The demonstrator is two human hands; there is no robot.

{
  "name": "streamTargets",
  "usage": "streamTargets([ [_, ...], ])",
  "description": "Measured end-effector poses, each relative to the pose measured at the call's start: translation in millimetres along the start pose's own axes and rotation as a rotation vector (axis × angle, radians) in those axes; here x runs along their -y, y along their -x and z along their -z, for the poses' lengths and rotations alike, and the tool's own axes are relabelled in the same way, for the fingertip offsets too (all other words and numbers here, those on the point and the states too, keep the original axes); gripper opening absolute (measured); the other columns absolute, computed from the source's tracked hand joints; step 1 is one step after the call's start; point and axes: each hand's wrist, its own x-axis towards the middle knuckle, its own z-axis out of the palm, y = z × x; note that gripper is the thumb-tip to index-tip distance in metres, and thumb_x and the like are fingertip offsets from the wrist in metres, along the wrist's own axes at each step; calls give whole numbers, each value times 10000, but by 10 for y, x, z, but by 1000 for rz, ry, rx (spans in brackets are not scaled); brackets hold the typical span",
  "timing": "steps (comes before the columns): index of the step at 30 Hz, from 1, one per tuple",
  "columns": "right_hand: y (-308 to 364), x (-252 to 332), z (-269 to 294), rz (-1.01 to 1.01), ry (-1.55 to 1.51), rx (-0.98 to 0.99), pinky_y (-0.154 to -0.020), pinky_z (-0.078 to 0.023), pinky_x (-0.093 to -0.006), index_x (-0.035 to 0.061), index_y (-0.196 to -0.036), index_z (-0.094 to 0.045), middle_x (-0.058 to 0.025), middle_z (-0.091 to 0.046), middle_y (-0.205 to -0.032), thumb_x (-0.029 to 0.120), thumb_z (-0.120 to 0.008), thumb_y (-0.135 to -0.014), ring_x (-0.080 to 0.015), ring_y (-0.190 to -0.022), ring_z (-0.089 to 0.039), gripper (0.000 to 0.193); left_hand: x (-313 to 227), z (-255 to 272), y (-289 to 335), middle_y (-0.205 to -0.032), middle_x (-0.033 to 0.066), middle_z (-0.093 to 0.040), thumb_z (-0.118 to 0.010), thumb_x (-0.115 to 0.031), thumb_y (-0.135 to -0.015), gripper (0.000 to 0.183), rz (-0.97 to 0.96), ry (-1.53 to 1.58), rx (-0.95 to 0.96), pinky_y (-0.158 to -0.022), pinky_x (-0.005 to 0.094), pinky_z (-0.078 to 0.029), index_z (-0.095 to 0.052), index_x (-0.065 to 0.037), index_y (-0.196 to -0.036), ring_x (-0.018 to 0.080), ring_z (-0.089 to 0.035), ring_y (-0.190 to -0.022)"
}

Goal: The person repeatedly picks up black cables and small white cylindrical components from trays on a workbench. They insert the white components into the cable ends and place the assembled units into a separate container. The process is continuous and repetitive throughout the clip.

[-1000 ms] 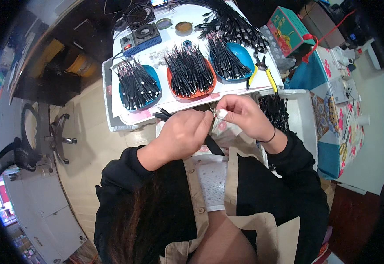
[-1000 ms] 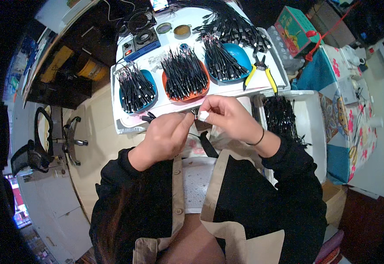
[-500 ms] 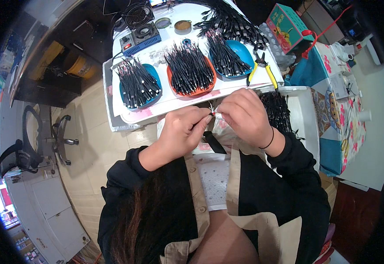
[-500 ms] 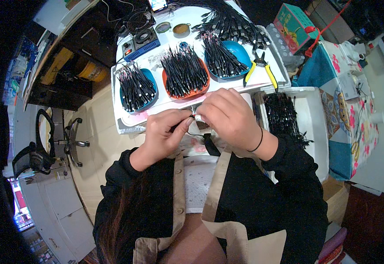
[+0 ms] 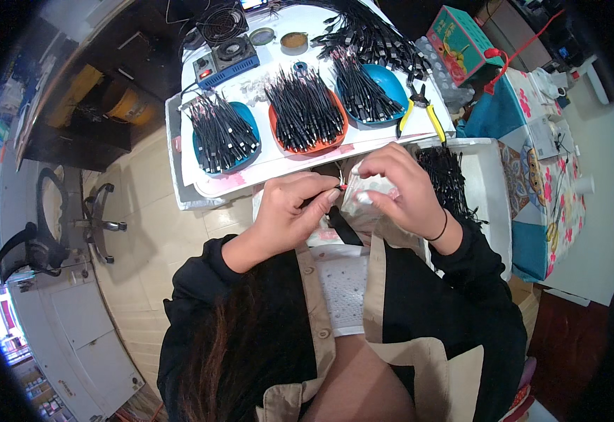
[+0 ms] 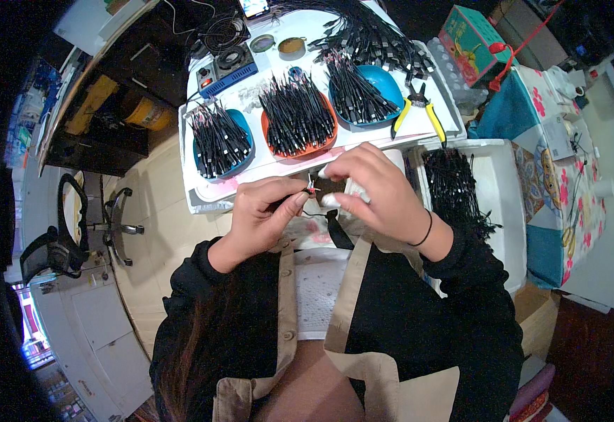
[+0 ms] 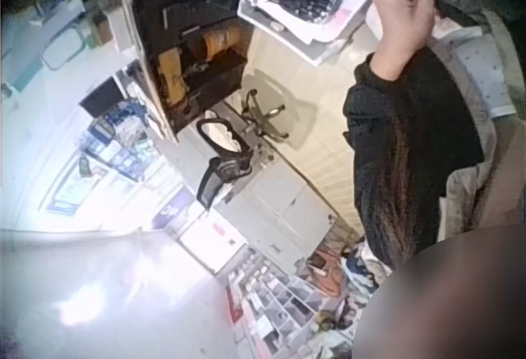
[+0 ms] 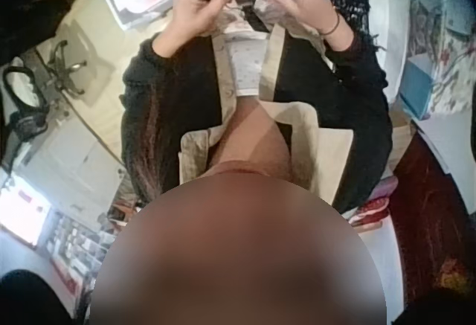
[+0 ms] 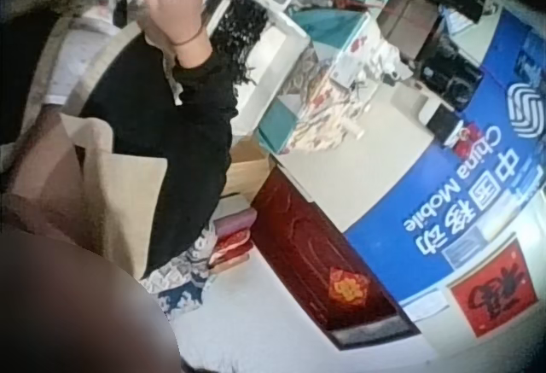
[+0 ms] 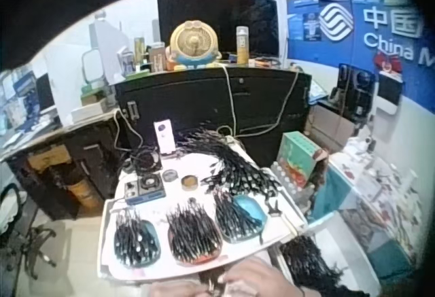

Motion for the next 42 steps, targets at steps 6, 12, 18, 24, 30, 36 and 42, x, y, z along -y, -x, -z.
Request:
streamTargets([
  [6,-78,20,-51,215,293,-59,-705,-467,-348,31,-877,-596,-95,-588,-849,55,-683,-731,-255,-791,-586,171,-3,-71,-37,-757,155,-635,-659,-46,-830,134,-203,-270,-17,-573,311,-483,-651,43,-929,225,-628,-636],
  [12,-116,64,86,-90,-259,126,-698,-465,-303,8,-973,-601,-105,-598,-893,67,-629,-807,-194,-771,-592,179,11,64,-12,-783,114,-648,-630,-33,-863,107,82,260,98,-574,278,-461,-654,66,-893,150,-585,-631],
  [18,-169,168,16,122,-91,117,-729,-493,-351,40,-999,-603,-122,-618,-938,61,-668,-781,-277,-855,-619,229,109,116,21,-863,100,-646,-603,-27,-894,141,221,832,275,-606,244,-488,-643,66,-992,114,-578,-685],
  [24,-126,194,-22,99,-24,150,-694,-477,-367,33,-941,-577,-115,-594,-849,13,-649,-765,-290,-784,-597,191,78,62,108,-806,67,-610,-606,-31,-894,159,284,912,182,-599,229,-462,-597,68,-1017,98,-561,-680],
  [30,-133,47,40,34,284,-81,-722,-491,-372,19,-956,-592,-129,-609,-933,7,-677,-725,-309,-831,-604,246,46,2,183,-756,57,-574,-612,-28,-883,160,292,1160,41,-546,219,-396,-586,54,-1018,89,-499,-617],
  [36,-83,81,-73,372,190,-174,-745,-518,-363,32,-999,-629,-112,-635,-1005,37,-712,-697,-281,-879,-631,313,66,-46,145,-753,60,-562,-608,-54,-889,168,363,1412,103,-511,215,-324,-579,45,-1022,88,-476,-623],
  [42,-204,31,-81,569,216,-182,-627,-451,-320,32,-924,-648,-94,-633,-937,107,-630,-708,-240,-809,-623,229,86,-75,119,-829,78,-579,-611,-58,-888,173,421,1484,133,-503,201,-301,-586,40,-1029,84,-472,-629],
])
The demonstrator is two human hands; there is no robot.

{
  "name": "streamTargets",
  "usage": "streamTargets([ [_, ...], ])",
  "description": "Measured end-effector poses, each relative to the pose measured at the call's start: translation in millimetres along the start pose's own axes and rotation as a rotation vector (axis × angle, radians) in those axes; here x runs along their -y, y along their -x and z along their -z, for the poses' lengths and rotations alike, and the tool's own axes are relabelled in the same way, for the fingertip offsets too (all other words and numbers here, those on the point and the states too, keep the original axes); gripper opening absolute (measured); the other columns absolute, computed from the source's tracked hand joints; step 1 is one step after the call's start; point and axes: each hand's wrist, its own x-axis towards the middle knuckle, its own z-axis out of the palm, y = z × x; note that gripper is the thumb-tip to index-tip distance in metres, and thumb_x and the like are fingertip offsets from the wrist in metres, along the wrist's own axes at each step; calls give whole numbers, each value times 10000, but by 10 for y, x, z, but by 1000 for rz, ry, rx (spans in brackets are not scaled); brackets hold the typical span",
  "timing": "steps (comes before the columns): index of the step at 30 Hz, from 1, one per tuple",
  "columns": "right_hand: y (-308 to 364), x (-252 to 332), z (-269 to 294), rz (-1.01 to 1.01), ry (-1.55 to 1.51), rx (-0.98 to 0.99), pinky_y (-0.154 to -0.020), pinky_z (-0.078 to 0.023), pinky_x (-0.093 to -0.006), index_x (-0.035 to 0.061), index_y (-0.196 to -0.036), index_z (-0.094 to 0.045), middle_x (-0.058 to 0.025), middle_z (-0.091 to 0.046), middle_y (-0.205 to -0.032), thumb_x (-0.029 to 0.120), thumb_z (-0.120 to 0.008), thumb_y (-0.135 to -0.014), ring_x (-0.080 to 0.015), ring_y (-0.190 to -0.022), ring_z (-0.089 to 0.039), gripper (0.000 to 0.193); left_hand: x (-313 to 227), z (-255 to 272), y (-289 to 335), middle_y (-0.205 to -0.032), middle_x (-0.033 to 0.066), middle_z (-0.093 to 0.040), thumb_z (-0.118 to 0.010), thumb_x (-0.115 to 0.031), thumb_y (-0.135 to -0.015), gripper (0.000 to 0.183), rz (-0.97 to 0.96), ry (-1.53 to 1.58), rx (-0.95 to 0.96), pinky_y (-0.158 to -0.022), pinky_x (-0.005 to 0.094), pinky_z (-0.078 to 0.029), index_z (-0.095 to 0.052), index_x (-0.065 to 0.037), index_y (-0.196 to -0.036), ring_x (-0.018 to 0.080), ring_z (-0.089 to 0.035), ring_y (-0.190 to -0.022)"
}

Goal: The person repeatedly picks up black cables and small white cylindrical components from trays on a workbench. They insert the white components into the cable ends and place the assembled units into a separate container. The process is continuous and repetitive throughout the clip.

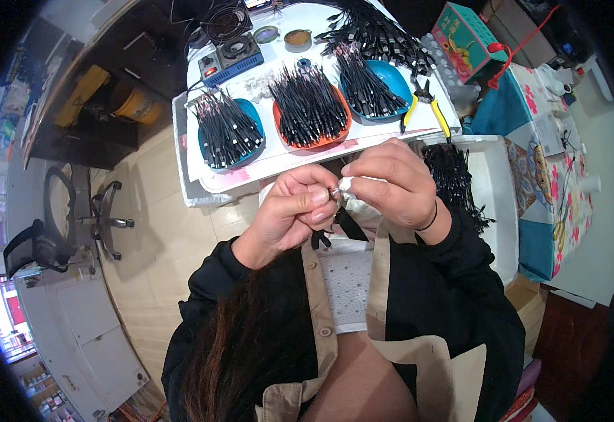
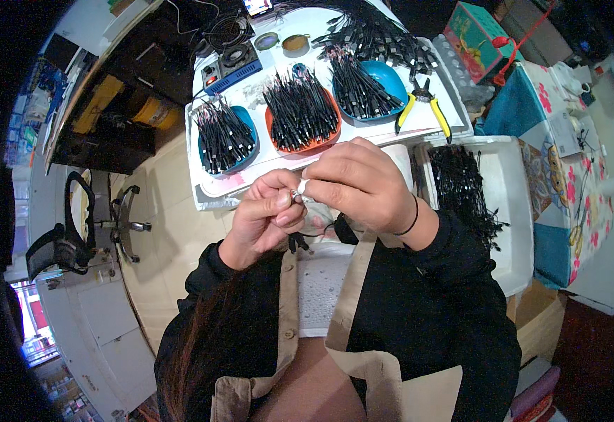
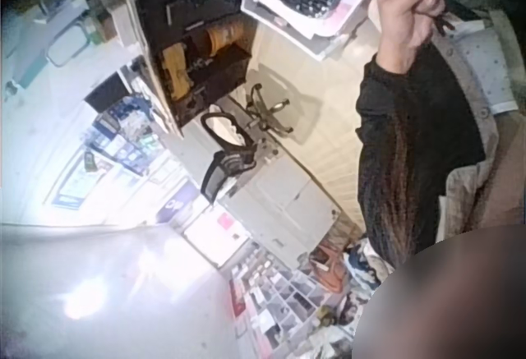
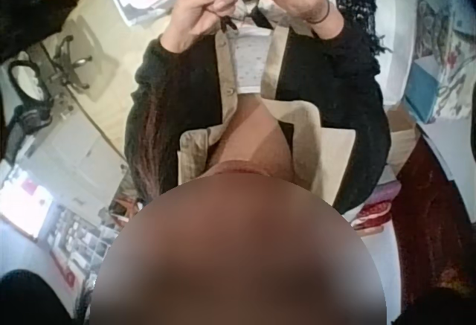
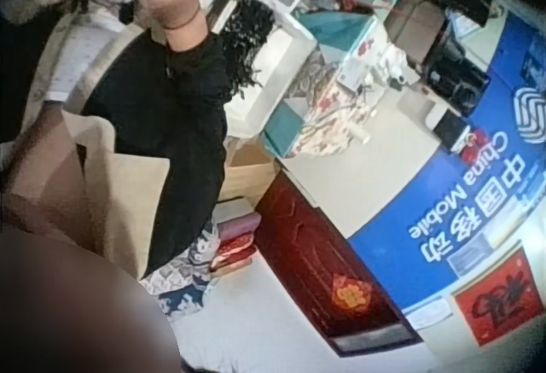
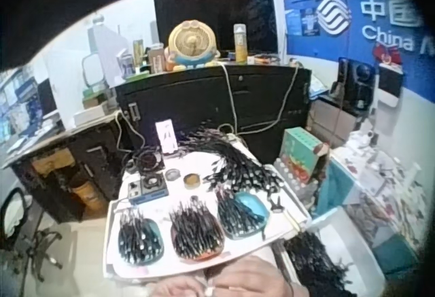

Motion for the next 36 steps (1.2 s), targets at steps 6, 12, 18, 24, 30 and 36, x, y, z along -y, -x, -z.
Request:
streamTargets([
  [6,73,-4,23,-278,-238,152,-655,-449,-326,11,-904,-600,-92,-606,-868,79,-642,-755,-257,-753,-581,170,-84,31,-47,-793,67,-611,-599,-31,-883,156,13,-438,-47,-528,224,-374,-616,39,-1021,117,-527,-624],
  [12,277,13,15,-1711,-1740,47,-713,-489,-267,-16,-978,-586,-51,-614,-889,70,-538,-926,-117,-771,-579,111,-196,3,-126,-772,131,-632,-633,8,-788,170,-448,-1643,174,-618,334,-478,-654,5,-957,269,-614,-674],
  [18,149,143,112,-1008,-735,193,-740,-483,-287,-10,-1008,-594,-88,-632,-934,-2,-559,-858,-167,-846,-609,154,-177,17,-3,-815,99,-659,-646,-51,-846,133,-222,-1187,-54,-609,265,-491,-667,16,-959,146,-617,-662],
  [24,12,245,105,-398,-80,202,-755,-474,-368,37,-923,-605,-111,-601,-902,30,-663,-756,-293,-836,-587,177,-118,42,44,-850,49,-649,-616,-52,-896,136,-196,-993,-77,-605,224,-482,-653,39,-991,78,-583,-680],
  [30,126,291,47,-967,-678,228,-731,-475,-301,-2,-961,-578,-58,-608,-891,62,-635,-850,-173,-817,-589,140,-70,48,46,-821,37,-633,-625,-44,-890,143,-289,-1151,-30,-601,224,-477,-649,35,-1006,83,-577,-680],
  [36,164,171,36,-1013,-982,145,-724,-478,-257,-13,-1033,-597,-51,-625,-910,53,-597,-876,-117,-817,-589,171,-57,74,9,-753,59,-595,-633,-39,-871,159,-25,-364,-7,-506,225,-372,-618,41,-1008,91,-504,-608],
])
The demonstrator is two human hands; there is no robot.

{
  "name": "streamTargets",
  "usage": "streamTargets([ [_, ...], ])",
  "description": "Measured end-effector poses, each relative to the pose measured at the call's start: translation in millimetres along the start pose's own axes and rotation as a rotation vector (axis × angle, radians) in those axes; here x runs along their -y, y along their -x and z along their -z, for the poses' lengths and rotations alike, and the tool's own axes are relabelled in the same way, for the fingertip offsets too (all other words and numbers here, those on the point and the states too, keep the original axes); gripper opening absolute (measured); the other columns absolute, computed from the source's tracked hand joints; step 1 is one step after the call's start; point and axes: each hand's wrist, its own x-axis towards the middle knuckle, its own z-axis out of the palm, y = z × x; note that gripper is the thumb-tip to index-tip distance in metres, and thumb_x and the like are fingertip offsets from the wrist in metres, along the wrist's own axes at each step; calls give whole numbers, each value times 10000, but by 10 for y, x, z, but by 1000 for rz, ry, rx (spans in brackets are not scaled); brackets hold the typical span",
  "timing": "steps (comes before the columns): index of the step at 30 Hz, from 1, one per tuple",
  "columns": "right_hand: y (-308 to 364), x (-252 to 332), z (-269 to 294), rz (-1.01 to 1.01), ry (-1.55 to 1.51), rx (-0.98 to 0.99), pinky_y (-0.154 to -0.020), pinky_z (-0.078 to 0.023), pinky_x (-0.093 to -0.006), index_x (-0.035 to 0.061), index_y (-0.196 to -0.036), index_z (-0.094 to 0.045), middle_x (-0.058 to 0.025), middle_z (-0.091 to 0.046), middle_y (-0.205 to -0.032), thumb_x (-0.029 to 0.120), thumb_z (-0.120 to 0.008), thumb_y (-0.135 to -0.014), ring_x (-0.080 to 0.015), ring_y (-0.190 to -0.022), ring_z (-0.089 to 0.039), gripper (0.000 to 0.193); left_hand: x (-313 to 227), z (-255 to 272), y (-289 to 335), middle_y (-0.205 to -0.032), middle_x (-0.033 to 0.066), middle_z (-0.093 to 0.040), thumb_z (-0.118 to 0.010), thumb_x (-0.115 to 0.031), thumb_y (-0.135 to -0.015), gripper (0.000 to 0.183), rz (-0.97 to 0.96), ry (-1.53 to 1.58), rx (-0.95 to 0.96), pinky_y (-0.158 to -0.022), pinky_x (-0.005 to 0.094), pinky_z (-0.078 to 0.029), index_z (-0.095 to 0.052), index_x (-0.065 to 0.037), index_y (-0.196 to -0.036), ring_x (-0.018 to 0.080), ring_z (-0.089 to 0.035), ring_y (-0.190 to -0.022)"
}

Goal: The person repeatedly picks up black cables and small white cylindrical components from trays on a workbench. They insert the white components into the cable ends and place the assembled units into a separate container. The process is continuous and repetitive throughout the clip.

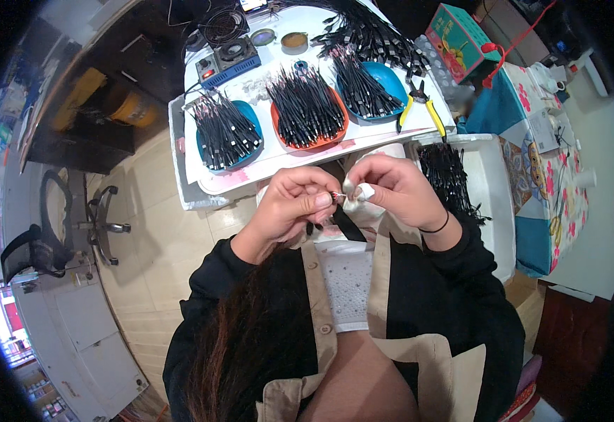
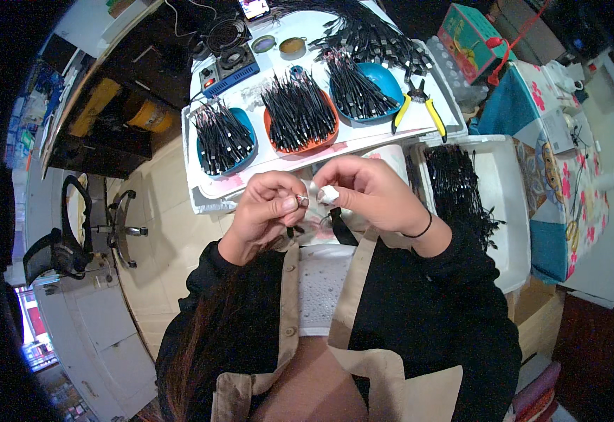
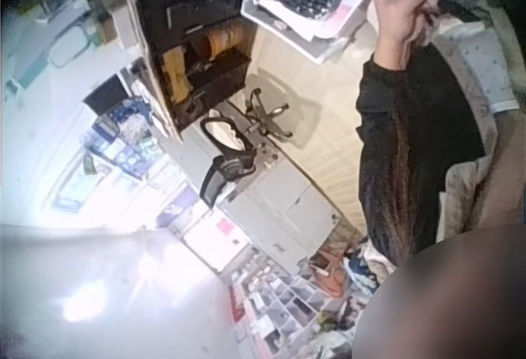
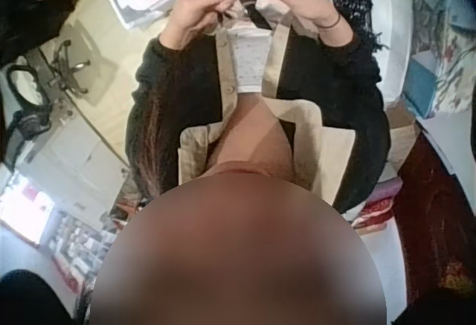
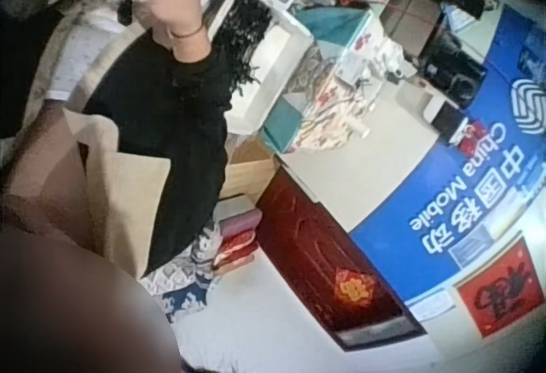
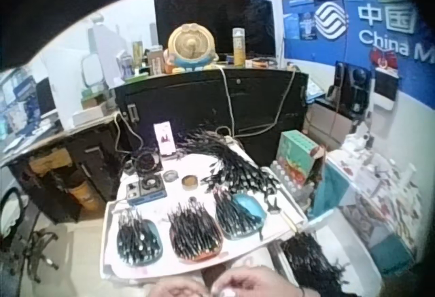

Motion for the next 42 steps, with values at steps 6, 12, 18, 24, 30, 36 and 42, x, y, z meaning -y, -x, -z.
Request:
streamTargets([
  [6,-136,56,14,626,478,-81,-700,-474,-302,25,-938,-651,-81,-618,-884,-7,-680,-751,-221,-807,-593,191,55,-11,-77,-669,46,-519,-601,-87,-894,164,191,460,150,-478,218,-265,-595,24,-1014,76,-406,-548],
  [12,-156,98,22,746,626,-51,-705,-454,-341,45,-910,-621,-76,-580,-873,46,-686,-771,-234,-795,-562,153,63,-19,-114,-641,40,-488,-579,-80,-904,160,294,536,211,-479,223,-279,-594,12,-1034,83,-394,-533],
  [18,-125,-61,-35,745,474,-91,-703,-421,-340,53,-886,-560,-86,-534,-860,114,-657,-821,-226,-782,-516,132,4,-171,-72,-649,31,-502,-621,-66,-880,164,224,341,89,-482,222,-281,-599,40,-1004,80,-393,-538],
  [24,-146,-189,9,619,292,-93,-705,-420,-318,18,-906,-584,-94,-559,-904,167,-645,-872,-208,-778,-527,165,-77,-180,-18,-777,95,-615,-610,17,-874,182,-95,-217,-79,-600,265,-500,-639,88,-1038,119,-567,-660],
  [30,-214,-203,31,657,366,-147,-658,-437,-296,19,-879,-600,-87,-578,-837,98,-634,-852,-210,-737,-549,91,-103,-123,-69,-800,82,-619,-611,27,-874,188,-75,-327,-102,-590,269,-524,-648,72,-1052,105,-572,-674],
  [36,-338,-230,117,547,252,-250,-678,-431,-285,-8,-877,-588,-101,-578,-859,149,-634,-881,-182,-750,-535,164,-387,-201,-327,-799,77,-634,-612,7,-881,159,-17,-385,-141,-599,242,-517,-656,59,-1025,95,-579,-667],
  [42,-444,-483,386,215,-124,-209,-742,-456,-269,-9,-1093,-549,-65,-593,-896,182,-522,-960,-129,-802,-559,234,-1276,118,-1029,-786,84,-686,-637,-52,-877,108,-141,-930,-324,-588,209,-473,-653,36,-938,59,-604,-659],
])
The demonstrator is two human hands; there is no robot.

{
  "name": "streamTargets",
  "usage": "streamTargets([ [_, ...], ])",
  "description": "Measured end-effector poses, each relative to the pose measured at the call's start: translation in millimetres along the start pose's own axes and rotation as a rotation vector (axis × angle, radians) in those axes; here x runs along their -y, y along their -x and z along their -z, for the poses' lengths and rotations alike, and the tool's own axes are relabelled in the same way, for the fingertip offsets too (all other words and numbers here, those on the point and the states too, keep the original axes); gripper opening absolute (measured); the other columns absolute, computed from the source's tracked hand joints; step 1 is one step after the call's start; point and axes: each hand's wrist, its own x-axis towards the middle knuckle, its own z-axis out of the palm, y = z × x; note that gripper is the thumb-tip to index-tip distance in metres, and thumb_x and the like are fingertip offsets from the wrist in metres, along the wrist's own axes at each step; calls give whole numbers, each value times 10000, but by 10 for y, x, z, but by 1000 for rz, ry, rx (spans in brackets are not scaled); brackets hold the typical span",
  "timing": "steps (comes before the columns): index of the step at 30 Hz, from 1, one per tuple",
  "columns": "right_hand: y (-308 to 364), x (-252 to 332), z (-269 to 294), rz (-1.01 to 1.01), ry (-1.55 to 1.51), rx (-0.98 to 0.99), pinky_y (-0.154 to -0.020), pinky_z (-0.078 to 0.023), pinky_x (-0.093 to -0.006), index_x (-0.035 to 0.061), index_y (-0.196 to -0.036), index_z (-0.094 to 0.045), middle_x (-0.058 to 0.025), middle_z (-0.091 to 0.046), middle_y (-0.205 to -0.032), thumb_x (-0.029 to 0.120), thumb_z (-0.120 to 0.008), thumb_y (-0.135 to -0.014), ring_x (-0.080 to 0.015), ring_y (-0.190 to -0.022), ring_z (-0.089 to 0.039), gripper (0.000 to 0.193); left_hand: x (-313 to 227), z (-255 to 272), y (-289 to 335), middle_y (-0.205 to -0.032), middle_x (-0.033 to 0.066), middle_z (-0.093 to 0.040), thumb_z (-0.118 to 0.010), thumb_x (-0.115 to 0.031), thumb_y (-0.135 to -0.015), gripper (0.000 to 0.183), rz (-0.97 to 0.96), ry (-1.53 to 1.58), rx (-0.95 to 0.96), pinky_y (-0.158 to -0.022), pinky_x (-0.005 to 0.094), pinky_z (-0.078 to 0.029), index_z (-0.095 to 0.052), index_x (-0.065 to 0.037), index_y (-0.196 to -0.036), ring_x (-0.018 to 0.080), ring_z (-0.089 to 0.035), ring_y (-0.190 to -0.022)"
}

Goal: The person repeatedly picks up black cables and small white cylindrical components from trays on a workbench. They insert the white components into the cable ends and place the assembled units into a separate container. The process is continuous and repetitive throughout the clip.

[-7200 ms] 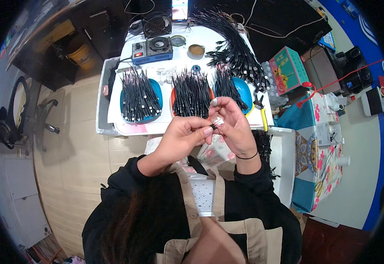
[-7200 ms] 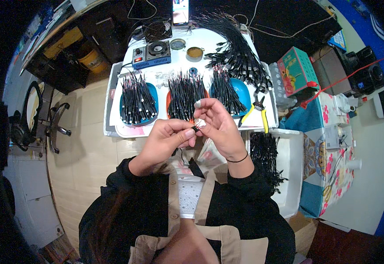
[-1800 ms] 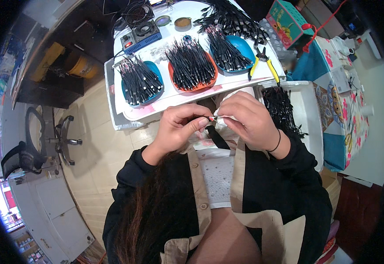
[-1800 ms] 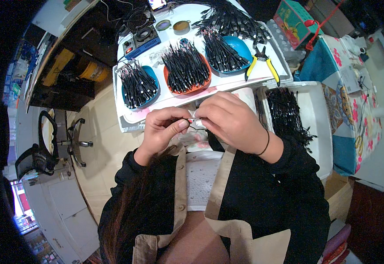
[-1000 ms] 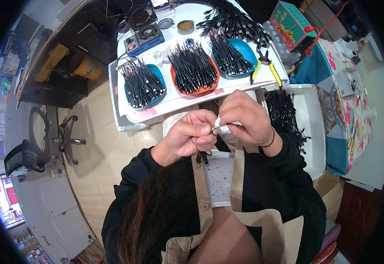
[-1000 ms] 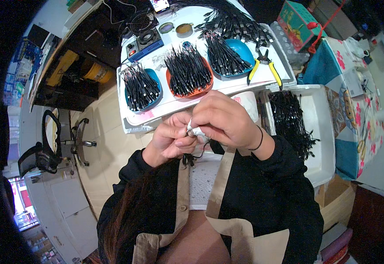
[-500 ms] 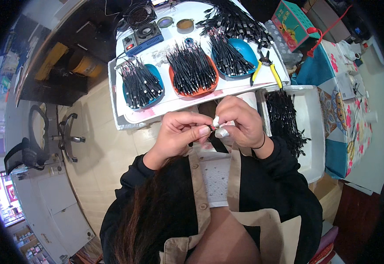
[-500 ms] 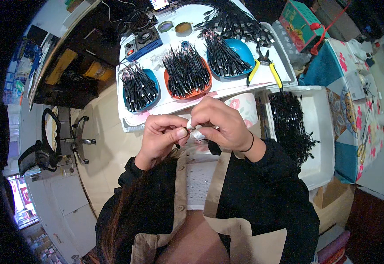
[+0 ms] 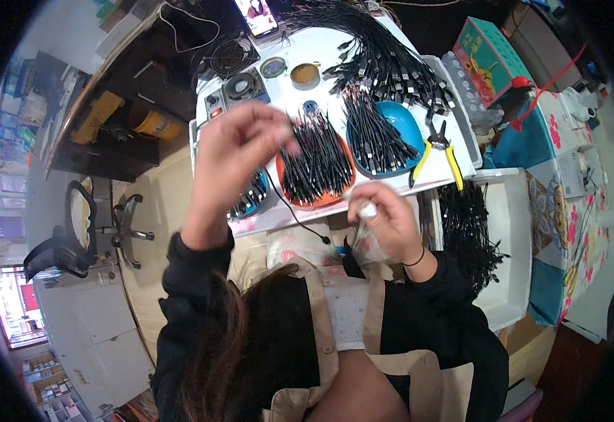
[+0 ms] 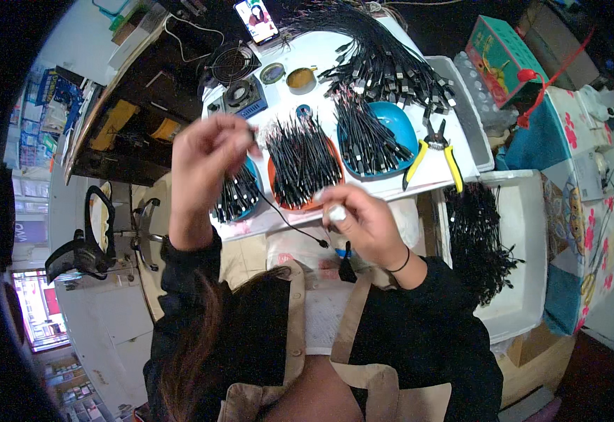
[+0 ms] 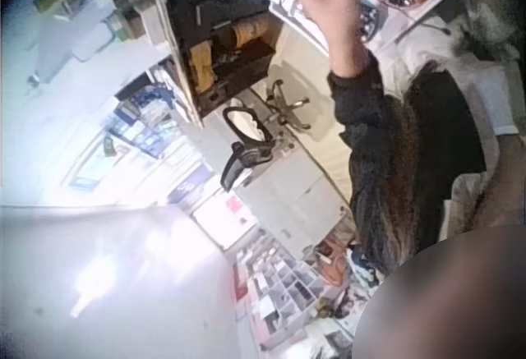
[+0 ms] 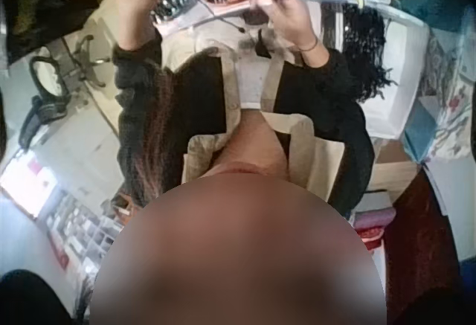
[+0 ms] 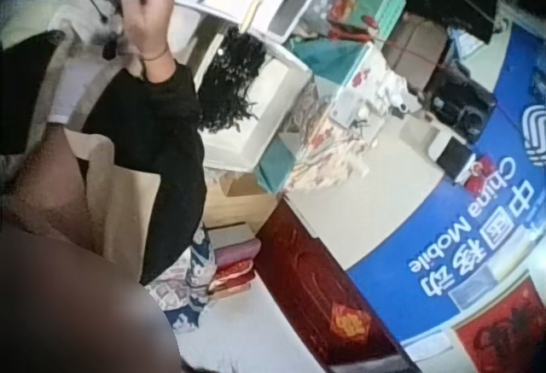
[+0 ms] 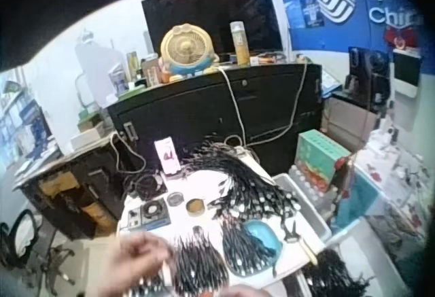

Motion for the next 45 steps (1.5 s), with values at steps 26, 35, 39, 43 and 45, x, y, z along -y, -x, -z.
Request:
streamTargets([
  [26,132,-711,453,-223,444,383,-784,-480,-443,52,-1042,-555,-173,-633,-953,129,-539,-880,-357,-913,-615,181,1422,298,-2076,-815,165,-660,-666,-80,-758,133,-254,-1127,256,-745,406,-486,-703,-25,-873,332,-631,-789],
  [35,166,-765,442,-152,497,339,-757,-483,-449,52,-1034,-552,-180,-631,-935,111,-549,-876,-362,-874,-619,169,1429,293,-2126,-842,184,-665,-655,-74,-771,144,-225,-1202,291,-738,399,-503,-700,-7,-890,345,-642,-788],
  [39,188,-756,430,-161,537,283,-749,-478,-444,62,-1024,-560,-168,-634,-910,99,-550,-869,-358,-879,-617,160,1338,346,-2091,-873,171,-666,-660,-75,-784,159,-195,-1107,264,-744,385,-503,-689,4,-919,336,-638,-813],
  [43,204,-704,407,-146,663,263,-749,-473,-433,67,-993,-577,-160,-635,-895,70,-553,-847,-350,-879,-615,148,1143,586,-1895,-850,160,-653,-684,-52,-761,147,-236,-1079,145,-721,385,-494,-686,-8,-900,329,-632,-800],
  [45,214,-679,387,-136,739,261,-750,-470,-429,62,-991,-580,-157,-629,-902,72,-550,-851,-350,-872,-609,144,1057,761,-1742,-823,154,-635,-677,-48,-760,118,-290,-1111,83,-700,390,-490,-696,-8,-869,324,-622,-772],
])
